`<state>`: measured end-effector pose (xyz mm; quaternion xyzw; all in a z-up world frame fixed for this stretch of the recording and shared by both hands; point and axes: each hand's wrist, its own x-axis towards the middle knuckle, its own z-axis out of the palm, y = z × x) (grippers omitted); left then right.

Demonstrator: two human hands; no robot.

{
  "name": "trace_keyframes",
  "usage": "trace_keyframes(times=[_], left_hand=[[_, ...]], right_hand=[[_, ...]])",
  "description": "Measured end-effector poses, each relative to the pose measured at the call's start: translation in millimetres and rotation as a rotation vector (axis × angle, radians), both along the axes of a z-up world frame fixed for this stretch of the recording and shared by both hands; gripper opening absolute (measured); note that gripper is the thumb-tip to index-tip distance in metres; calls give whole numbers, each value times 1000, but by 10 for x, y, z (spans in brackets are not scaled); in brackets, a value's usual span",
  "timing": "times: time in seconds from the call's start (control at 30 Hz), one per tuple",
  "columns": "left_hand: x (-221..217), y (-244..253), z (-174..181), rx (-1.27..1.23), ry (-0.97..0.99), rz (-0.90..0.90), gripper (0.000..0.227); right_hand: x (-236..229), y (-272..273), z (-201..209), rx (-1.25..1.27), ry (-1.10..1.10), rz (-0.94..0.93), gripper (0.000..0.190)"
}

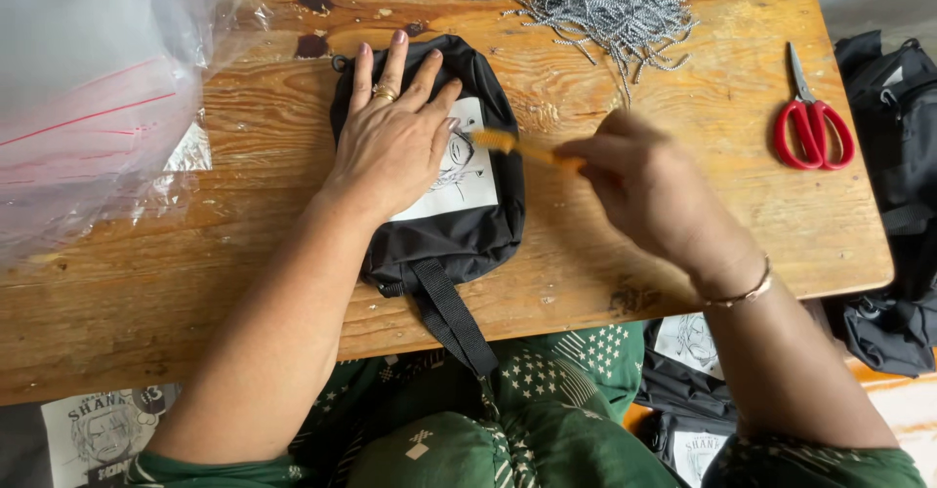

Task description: The person brushes the exterior of a small black pouch with a small brush, then attaches a metal chain and a character-shaped charm to the zipper pull. The person handles the pouch and charm by hand throughout the process.

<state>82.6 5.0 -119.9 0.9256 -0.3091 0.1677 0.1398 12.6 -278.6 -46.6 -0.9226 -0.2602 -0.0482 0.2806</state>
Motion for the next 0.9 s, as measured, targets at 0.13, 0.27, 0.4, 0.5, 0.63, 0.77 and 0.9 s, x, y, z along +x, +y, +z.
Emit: trace_keyframes(times=[0.13,0.27,0.4,0.5,0.63,0.77,0.9], left_hand=[[-22,-1,66,10,124,26,45],[21,-7,60,-28,100,-11,43],[37,21,70,-94,108,-30,41],[45,26,39,-74,88,-39,41],[68,-5,4,-48,93,-38,42],[56,-6,61,-46,89,-25,40],[79,18,28,-88,69,-71,39]], right_hand=[[-195,172,546,39,429,312,24],[33,153,261,45,198,208,28],[113,190,190,-7,258,202,26],[31,20,503,128,649,601,22],[111,-13,300,149,339,271,19],[238,-118,194,-17,257,143,8],[179,-72,536,107,599,499,22]])
